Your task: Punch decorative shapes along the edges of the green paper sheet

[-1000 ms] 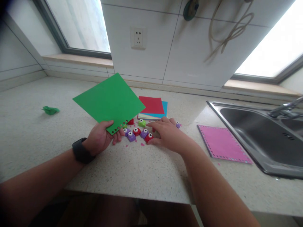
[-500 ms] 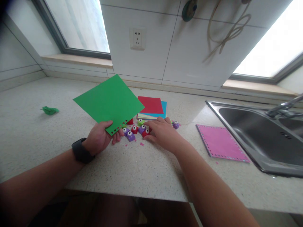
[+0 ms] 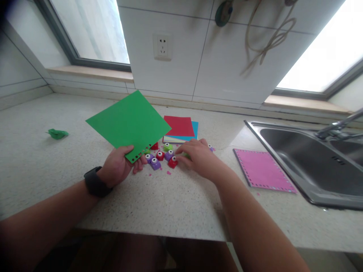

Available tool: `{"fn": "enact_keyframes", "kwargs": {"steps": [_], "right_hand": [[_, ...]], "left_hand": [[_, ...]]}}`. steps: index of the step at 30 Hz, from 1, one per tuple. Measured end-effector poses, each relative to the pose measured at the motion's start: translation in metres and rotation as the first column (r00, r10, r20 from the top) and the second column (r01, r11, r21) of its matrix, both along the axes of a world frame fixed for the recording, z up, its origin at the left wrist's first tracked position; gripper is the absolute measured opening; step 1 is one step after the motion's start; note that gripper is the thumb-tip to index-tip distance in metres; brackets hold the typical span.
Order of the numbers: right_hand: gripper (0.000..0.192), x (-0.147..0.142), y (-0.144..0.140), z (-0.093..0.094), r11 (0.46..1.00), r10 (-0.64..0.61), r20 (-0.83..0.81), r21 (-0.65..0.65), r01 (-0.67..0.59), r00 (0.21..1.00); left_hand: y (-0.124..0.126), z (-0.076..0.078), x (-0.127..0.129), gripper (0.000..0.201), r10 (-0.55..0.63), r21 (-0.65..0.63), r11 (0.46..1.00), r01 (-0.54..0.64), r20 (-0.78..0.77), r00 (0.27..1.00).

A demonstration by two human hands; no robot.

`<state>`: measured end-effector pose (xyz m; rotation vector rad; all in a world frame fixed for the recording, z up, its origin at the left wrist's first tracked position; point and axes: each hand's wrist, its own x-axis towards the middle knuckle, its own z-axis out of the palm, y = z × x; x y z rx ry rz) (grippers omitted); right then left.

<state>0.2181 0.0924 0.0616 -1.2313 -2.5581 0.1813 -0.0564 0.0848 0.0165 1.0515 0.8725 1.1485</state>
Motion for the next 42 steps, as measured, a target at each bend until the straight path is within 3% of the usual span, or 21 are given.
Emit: {"fn": "enact_keyframes", "kwargs": {"steps": [5,11,17,19,21,26,30,34,38,42], "right_hand": [[0.03,0.018,0.01,0.004,0.97,-0.182,-0.037,0.157,0.186,0.983],[0.03,0.022,0.017,-0.003,0.964,-0.19,-0.047,0.179,0.195,0.981],[0.026,0.021,0.015,-0.003,0.892,-0.37,-0.143,0.22,0.394,0.918],[0.023,0.016,0.011,-0.002,0.911,-0.325,-0.182,0.205,0.359,0.928],[0.023,0.006,0.006,-0.002,0.95,-0.218,-0.16,0.191,0.247,0.963],[0.04,-0.019,-0.006,-0.008,0.983,-0.113,0.116,0.157,0.094,0.987],[0.029,-0.022,-0.007,-0.008,0.991,-0.055,0.203,0.133,0.028,0.978],[0.021,-0.01,-0.004,-0.003,0.997,-0.072,-0.023,0.017,0.073,0.997],[0.024,-0.005,-0.003,0.0,0.961,-0.246,-0.364,-0.213,0.177,0.898],[0.031,-0.009,-0.002,-0.007,0.925,-0.243,-0.546,-0.379,0.023,0.802]], "left_hand": [[-0.001,-0.001,0.0,0.034,0.004,0.011,1.0,-0.004,0.0,1.0],[0.0,-0.003,-0.001,0.038,0.005,0.016,1.0,-0.004,0.0,1.0],[0.001,-0.004,-0.001,0.037,0.0,0.009,1.0,0.0,-0.014,1.0],[0.001,-0.004,-0.001,0.036,-0.001,0.014,1.0,0.001,-0.014,1.0],[0.001,-0.005,-0.002,0.036,-0.005,0.02,1.0,0.005,-0.012,1.0],[0.001,-0.006,-0.002,0.036,-0.011,0.025,1.0,0.011,-0.021,1.0],[0.0,-0.006,-0.002,0.034,-0.012,0.03,0.999,0.012,-0.021,1.0],[-0.001,-0.004,-0.001,0.037,-0.002,0.026,1.0,0.003,-0.049,0.999],[-0.003,-0.003,0.0,0.039,-0.013,0.039,0.999,0.016,-0.083,0.997],[-0.004,-0.003,0.001,0.038,-0.022,0.035,0.999,0.025,-0.084,0.996]]}}
